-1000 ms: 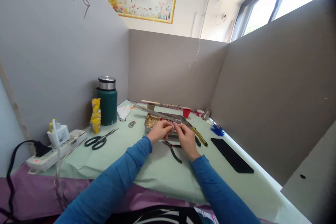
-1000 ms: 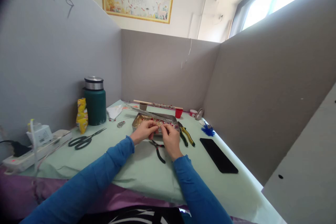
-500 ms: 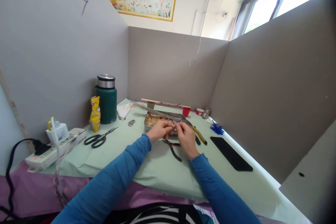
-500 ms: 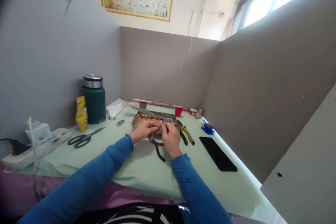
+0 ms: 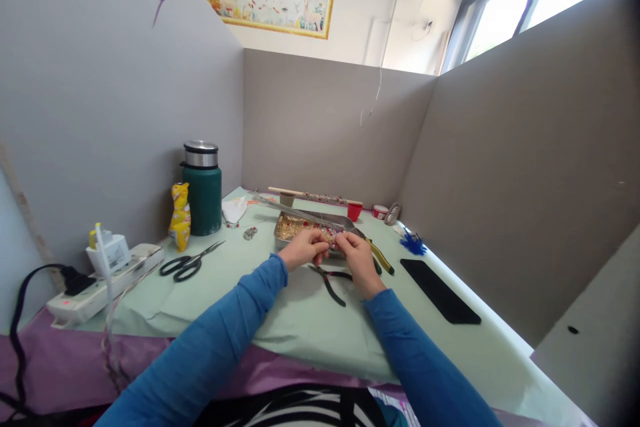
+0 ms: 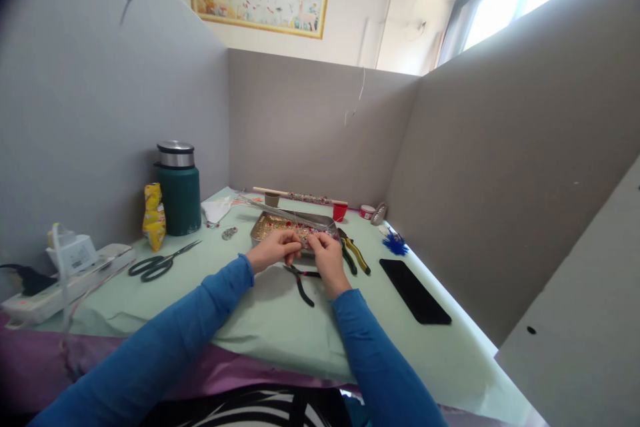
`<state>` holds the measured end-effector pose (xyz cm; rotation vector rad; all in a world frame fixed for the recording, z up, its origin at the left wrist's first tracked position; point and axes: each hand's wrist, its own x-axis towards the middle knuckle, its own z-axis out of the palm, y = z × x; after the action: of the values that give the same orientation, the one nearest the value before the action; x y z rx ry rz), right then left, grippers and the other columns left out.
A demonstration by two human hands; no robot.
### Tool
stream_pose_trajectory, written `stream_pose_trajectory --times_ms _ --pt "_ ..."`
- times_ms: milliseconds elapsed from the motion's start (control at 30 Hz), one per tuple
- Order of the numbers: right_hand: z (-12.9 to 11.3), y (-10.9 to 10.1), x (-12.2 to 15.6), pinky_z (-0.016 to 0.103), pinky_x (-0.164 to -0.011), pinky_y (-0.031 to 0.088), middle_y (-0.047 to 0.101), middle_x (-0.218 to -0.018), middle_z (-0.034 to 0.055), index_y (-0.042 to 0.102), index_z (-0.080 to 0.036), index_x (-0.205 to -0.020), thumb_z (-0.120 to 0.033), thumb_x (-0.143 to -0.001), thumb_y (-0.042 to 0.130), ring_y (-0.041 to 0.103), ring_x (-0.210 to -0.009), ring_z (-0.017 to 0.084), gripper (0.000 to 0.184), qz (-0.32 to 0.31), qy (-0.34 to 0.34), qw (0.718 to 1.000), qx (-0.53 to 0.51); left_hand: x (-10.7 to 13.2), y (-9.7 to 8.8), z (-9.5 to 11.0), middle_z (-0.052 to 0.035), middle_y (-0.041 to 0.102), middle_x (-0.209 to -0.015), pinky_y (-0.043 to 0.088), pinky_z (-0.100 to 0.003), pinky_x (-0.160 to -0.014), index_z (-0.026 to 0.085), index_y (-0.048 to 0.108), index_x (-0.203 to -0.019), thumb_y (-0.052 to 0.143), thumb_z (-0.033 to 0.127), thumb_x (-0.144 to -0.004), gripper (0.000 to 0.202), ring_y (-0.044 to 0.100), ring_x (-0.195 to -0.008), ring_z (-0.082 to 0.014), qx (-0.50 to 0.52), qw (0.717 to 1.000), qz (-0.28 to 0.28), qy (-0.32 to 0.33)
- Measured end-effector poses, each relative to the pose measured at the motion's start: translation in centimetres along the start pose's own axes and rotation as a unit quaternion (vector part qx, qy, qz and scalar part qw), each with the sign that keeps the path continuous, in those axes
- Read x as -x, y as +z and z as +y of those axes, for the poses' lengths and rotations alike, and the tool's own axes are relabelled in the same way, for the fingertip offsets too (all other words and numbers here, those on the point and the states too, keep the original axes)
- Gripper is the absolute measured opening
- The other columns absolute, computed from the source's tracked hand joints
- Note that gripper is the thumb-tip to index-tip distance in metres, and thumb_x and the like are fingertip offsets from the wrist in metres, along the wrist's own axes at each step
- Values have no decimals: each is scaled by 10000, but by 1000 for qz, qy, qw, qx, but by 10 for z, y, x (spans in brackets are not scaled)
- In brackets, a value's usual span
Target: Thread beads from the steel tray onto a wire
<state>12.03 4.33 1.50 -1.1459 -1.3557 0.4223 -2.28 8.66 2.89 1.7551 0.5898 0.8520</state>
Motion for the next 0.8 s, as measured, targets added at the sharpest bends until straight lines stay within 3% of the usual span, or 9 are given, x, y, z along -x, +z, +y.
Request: stream_pose_trajectory --times_ms 200,433,667,800 --pt "-7 0 7 233 -574 350 534 -610 -12 565 -180 -659 -393 -814 471 460 -597 134 280 3 -56 993 106 1 -2 0 -21 608 -614 399 -187 -406 121 511 -659 554 205 -733 120 491 -383 -56 2 999 -14 -46" --pt "-9 0 9 235 -565 336 516 -601 -5 514 -186 -597 -345 -840 442 452 -587 132 299 6 -111 976 188 5 -1 6 -21 615 -634 400 -198 -405 116 535 -701 591 275 -729 171 494 -383 -60 -8 997 -24 -74" --pt "-6 2 8 250 -600 399 594 -678 17 582 -188 -729 -396 -830 448 520 -642 155 266 -29 -75 990 115 6 -2 8 -23 615 -620 394 -184 -406 111 542 -707 621 296 -715 201 486 -385 -52 7 997 -5 -77" --pt "-7 0 5 251 -549 418 594 -640 15 592 -178 -772 -415 -802 472 528 -595 152 267 -61 -22 997 37 4 -5 4 -50 640 -689 395 -184 -419 100 570 -724 648 334 -695 248 495 -407 -48 39 996 -37 -73"
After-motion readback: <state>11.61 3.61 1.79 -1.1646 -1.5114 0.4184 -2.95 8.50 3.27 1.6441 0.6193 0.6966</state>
